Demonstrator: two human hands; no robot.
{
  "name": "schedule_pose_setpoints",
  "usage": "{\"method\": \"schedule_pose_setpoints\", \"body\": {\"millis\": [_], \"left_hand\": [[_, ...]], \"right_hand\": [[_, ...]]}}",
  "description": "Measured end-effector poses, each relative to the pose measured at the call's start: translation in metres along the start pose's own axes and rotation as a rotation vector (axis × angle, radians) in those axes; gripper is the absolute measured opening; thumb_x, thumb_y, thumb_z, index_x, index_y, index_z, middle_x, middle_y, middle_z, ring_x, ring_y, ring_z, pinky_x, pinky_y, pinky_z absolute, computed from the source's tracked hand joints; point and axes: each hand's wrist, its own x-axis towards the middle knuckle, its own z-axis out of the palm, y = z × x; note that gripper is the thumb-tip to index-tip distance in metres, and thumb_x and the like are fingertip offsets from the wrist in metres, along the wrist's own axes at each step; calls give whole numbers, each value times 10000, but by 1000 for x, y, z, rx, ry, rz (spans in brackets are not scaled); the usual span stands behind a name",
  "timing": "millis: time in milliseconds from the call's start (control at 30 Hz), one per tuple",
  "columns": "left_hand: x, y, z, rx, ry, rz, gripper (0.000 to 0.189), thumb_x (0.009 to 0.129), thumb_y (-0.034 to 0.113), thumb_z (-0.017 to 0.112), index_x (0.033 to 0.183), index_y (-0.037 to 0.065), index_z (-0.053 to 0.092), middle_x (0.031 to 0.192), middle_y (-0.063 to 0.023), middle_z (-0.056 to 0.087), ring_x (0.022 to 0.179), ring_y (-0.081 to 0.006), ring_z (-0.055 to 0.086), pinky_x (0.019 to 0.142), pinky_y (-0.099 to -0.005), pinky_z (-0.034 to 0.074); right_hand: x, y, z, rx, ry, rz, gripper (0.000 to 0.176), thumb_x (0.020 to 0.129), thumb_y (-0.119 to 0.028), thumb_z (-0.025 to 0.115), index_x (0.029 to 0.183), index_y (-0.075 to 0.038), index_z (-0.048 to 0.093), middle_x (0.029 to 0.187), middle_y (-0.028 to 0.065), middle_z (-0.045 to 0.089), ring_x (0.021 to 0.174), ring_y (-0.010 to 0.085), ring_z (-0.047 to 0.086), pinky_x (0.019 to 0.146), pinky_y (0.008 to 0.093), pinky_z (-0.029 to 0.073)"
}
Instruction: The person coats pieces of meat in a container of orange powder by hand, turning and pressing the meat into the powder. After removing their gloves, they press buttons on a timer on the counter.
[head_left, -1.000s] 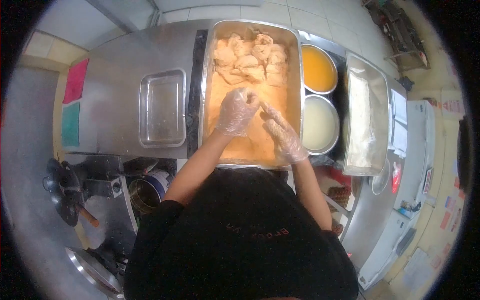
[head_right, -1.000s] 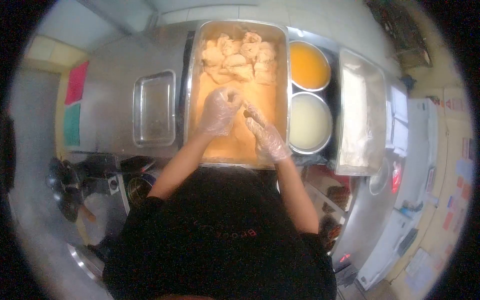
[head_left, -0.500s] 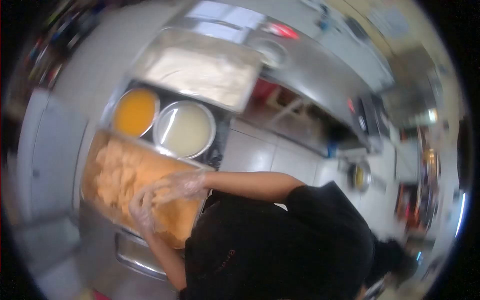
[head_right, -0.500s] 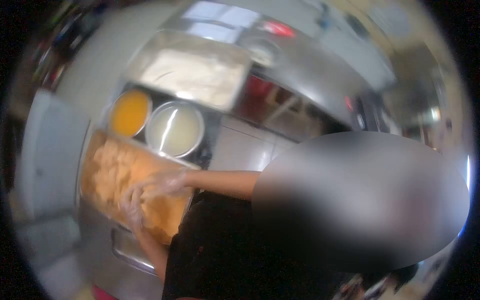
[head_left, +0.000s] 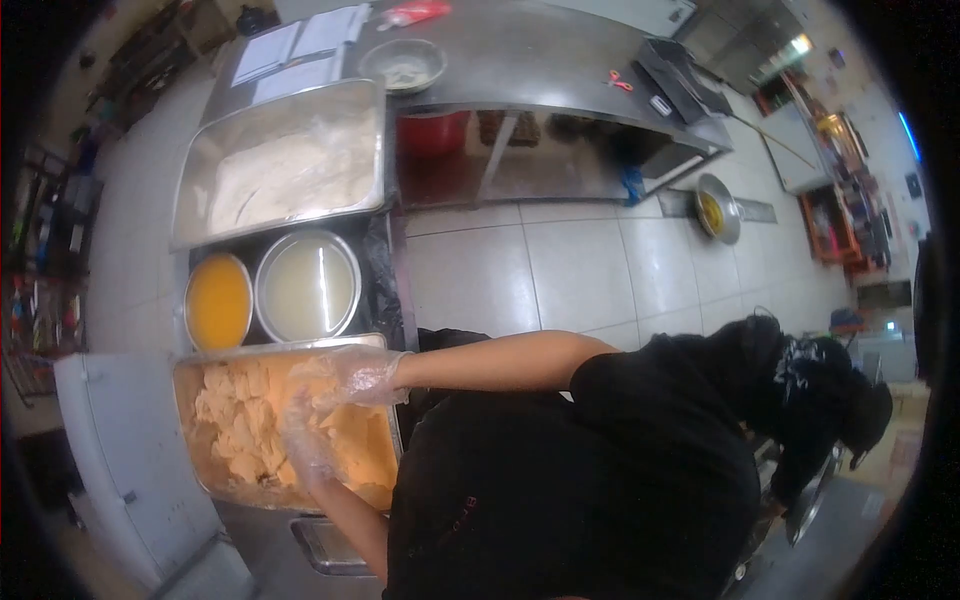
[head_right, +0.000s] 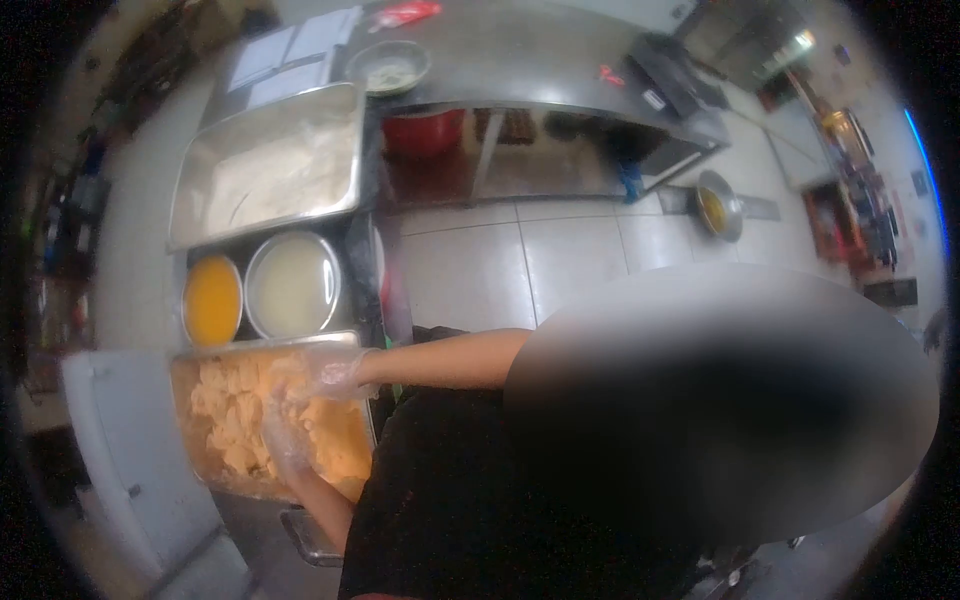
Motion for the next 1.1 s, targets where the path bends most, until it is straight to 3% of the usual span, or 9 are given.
{"method": "schedule_pose_setpoints", "body": {"millis": [267, 367, 433, 533, 633, 700, 733, 1033, 1100], "left_hand": [[-16, -37, -69, 89, 95, 45, 348, 1029, 281, 654, 1228, -2, 693, 990, -32, 662, 886, -147, 627, 642, -309, 490], [-35, -38, -67, -6, 323, 118, 354, 1044, 283, 615, 1260, 13, 688, 1066, -76, 678, 970, -191, 650, 791, -322, 535], [-27, -45, -86, 129, 285, 245, 418, 1060, 301, 593, 1355, 9, 641, 1208, -124, 673, 1122, -246, 637, 974, -363, 505], [-35, -34, -72, 168, 350, 367, 479, 1068, 281, 597, 1454, -2, 585, 1344, -167, 660, 1261, -273, 616, 1086, -385, 491], [-63, 5, -51, -339, 394, -42, 443, 1050, 200, 642, 1450, 13, 598, 1326, -162, 675, 1176, -230, 662, 935, -334, 574], [-60, -18, -62, -386, 255, 7, 430, 1034, 181, 669, 1424, 7, 618, 1284, -155, 696, 1108, -208, 681, 877, -314, 582], [-61, -25, -67, -410, 71, 45, 418, 1017, 163, 696, 1398, 0, 638, 1243, -147, 718, 1040, -187, 700, 818, -294, 590], [-65, -9, -69, -42, 267, 69, 277, 988, 182, 740, 1165, -30, 760, 1032, -92, 777, 877, -138, 705, 765, -276, 564], [-53, -23, -61, -174, 326, 74, 299, 984, 197, 746, 1179, -29, 754, 1043, -94, 773, 877, -143, 701, 762, -281, 560]], "right_hand": [[36, 7, 27, -400, -149, 66, 688, 984, -503, 680, 1551, -147, 523, 1535, 198, 557, 1285, 392, 625, 1055, 481, 506], [67, 107, 73, -433, -132, -574, 566, 1087, -455, 534, 1529, -101, 534, 1416, 191, 654, 1226, 391, 658, 1062, 516, 499], [49, 57, 54, -42, -312, -15, 627, 1074, -514, 537, 1535, -89, 517, 1394, 182, 648, 1196, 335, 655, 1016, 474, 528], [56, 38, 63, 425, -361, 306, 724, 1054, -601, 542, 1544, -70, 491, 1361, 169, 640, 1152, 251, 652, 948, 412, 570], [57, 15, 60, 946, -464, 254, 802, 1050, -659, 485, 1605, -84, 422, 1550, 147, 521, 1326, 268, 584, 1001, 384, 565], [56, -39, 47, 1230, -523, 613, 871, 1027, -707, 486, 1607, -62, 410, 1540, 188, 516, 1350, 307, 564, 1047, 447, 547], [54, -47, 51, 1219, -540, 623, 871, 1027, -707, 486, 1607, -62, 410, 1540, 188, 516, 1350, 307, 564, 1047, 447, 547], [50, -52, 51, 1253, -324, 753, 733, 1063, -615, 497, 1587, -106, 439, 1555, 176, 521, 1345, 386, 567, 1081, 554, 530], [44, -46, 46, 1157, -391, 637, 667, 1070, -592, 470, 1603, -193, 433, 1659, 99, 417, 1507, 312, 410, 1233, 604, 351]]}}
